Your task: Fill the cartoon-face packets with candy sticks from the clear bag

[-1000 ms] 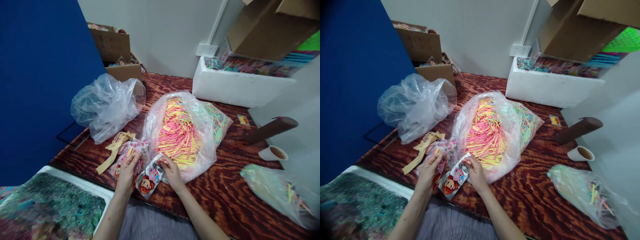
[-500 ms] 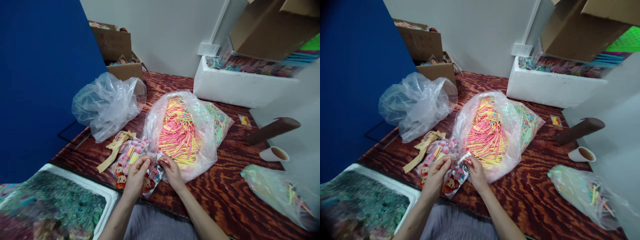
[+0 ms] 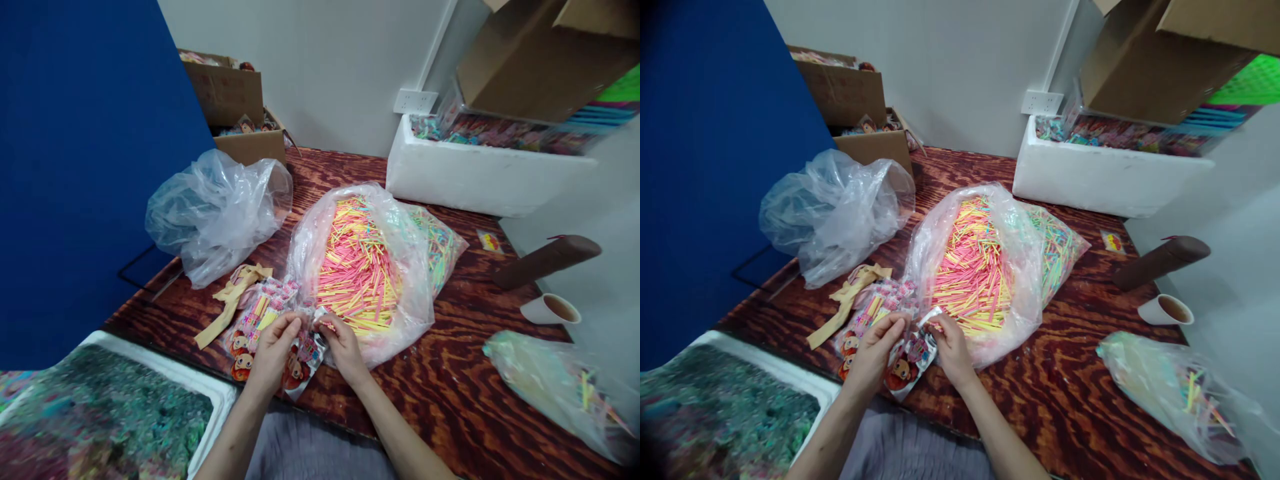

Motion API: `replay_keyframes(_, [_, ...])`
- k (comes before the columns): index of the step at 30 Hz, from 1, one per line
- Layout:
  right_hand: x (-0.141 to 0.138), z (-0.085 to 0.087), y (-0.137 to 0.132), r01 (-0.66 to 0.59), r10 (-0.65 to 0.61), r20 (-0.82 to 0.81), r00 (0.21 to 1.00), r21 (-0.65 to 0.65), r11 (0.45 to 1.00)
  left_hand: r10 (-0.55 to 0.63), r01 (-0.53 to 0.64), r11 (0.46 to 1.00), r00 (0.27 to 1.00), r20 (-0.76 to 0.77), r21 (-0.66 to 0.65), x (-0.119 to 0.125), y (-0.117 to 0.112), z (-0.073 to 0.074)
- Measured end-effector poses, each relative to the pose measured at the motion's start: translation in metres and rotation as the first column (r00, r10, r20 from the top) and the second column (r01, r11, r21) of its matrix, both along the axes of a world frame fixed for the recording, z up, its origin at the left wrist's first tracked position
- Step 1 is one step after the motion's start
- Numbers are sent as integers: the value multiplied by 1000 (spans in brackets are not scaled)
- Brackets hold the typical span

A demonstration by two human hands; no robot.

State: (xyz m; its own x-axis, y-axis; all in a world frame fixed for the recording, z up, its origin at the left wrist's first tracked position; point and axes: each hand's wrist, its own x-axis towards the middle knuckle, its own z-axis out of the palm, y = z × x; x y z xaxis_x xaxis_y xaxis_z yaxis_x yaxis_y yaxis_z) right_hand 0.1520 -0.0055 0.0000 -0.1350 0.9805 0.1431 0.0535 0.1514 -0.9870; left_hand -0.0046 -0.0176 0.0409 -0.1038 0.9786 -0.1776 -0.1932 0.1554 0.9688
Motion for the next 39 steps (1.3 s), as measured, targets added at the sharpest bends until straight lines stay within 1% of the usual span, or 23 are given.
replay_keyframes(3, [0, 1, 1, 14, -22, -107, 994, -80, 997, 59, -59, 998, 998, -17, -33, -10, 0, -7])
replay_keyframes(5, [1, 4, 3, 45, -79, -231, 970, -152, 987, 67, -69, 997, 997, -43, -46, -14, -1, -9])
replay_keyframes(6, [3, 6, 5, 61, -119, -306, 945, -195, 979, 59, -62, 997, 996, -62, -47, -15, -1, -9])
replay_keyframes(8, [7, 14, 9, 59, -191, -461, 867, -286, 956, 32, -36, 999, 995, -99, -40, -14, -2, -8])
replay_keyframes(11, [15, 30, 14, -27, -258, -635, 728, -402, 915, -13, 13, 1000, 988, -155, -1, -10, -2, -3])
replay_keyframes(13, [22, 39, 16, -79, -296, -696, 654, -452, 889, -49, 62, 997, 973, -226, 51, -5, -2, 0])
replay_keyframes(16, [31, 48, 20, -123, -328, -744, 582, -479, 869, -96, 166, 975, 914, -394, 146, 3, -3, 3])
replay_keyframes(19, [36, 58, 24, -137, -329, -767, 551, -472, 871, -113, 239, 952, 854, -508, 190, 10, -5, 4])
replay_keyframes(22, [34, 71, 28, -148, -318, -781, 538, -459, 876, -145, 275, 945, 835, -531, 175, 15, -7, 6])
replay_keyframes(24, [28, 78, 29, -150, -287, -786, 548, -430, 890, -156, 284, 943, 836, -526, 173, 17, -7, 8])
replay_keyframes(26, [21, 82, 27, -129, -259, -765, 590, -405, 905, -152, 273, 946, 853, -499, 177, 19, -7, 9])
replay_keyframes(29, [14, 83, 21, -91, -215, -683, 698, -382, 919, -139, 209, 967, 913, -383, 146, 19, -8, 8])
replay_keyframes(31, [13, 83, 16, -97, -164, -603, 781, -376, 921, -135, 170, 980, 948, -287, 99, 19, -9, 6])
replay_keyframes(34, [15, 87, 8, -117, -88, -478, 874, -382, 917, -172, 188, 980, 964, -201, 65, 19, -10, 4])
replay_keyframes(36, [15, 92, 4, -132, -36, -411, 911, -375, 918, -191, 206, 975, 967, -168, 81, 20, -10, 3])
replay_keyframes(39, [14, 96, 1, -137, 10, -348, 938, -342, 930, -163, 175, 978, 980, -110, 111, 20, -10, 3])
